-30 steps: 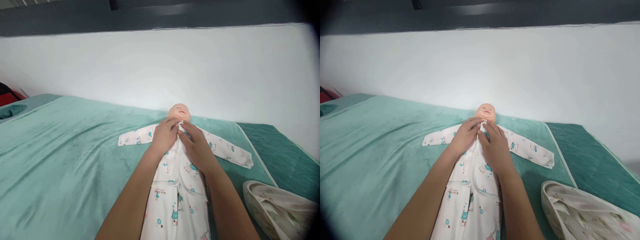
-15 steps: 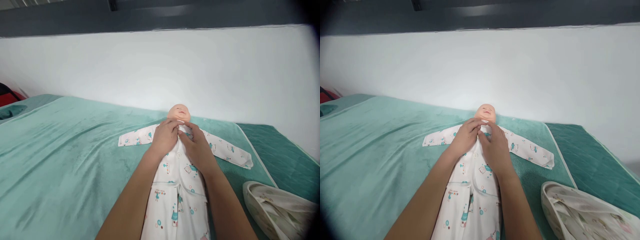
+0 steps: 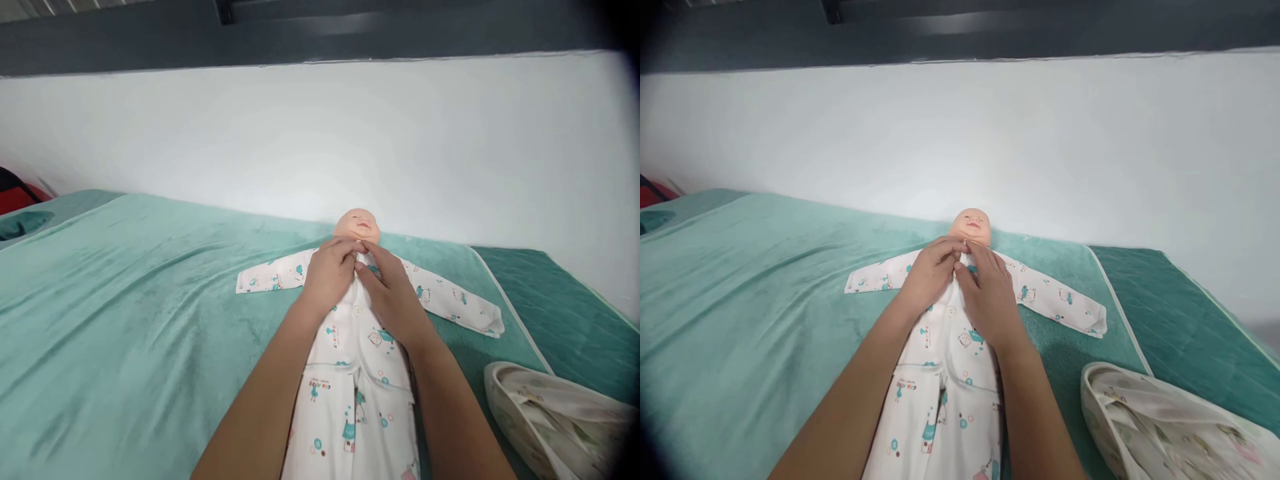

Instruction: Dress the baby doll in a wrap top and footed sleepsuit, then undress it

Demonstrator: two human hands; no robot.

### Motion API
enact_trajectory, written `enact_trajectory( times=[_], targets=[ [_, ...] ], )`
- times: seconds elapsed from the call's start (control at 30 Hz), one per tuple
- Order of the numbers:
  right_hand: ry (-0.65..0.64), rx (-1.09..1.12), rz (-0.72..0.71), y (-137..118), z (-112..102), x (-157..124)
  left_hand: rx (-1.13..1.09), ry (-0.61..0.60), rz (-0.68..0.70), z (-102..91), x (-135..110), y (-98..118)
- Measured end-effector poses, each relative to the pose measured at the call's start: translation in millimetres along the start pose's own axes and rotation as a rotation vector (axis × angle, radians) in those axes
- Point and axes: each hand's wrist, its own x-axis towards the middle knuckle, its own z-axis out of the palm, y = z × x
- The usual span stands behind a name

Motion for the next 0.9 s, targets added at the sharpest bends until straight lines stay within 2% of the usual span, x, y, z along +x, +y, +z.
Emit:
enact_trajectory(
  times=[0.17, 0.3, 0.6, 0.73, 0.9],
  targets=[
    [0.048, -0.007, 0.014, -0.7, 1.2, -1.1, -0.094, 0.097, -0.115, 0.6, 3.4, -2.4],
    [0.105, 0.005, 0.035, -3.5, 1.9, -1.6, -0.076, 0.086, -0.095, 0.6, 4.6, -2.4],
    [0.159, 0.066, 0.19, -9.4, -1.3, -2.9, -0.059, 0.12, -0.103, -0.1, 0.9, -0.1],
    [0.187, 0.138, 0.172, -8.8, -3.1, -8.6, -0.052, 0.112, -0.053, -2.2, -14.4, 4.2],
    [0.195, 0.254, 0.123, -5.5, -2.9, -32.5, -0.004, 0.044, 0.06, -10.1, -42.1, 5.5]
  ],
)
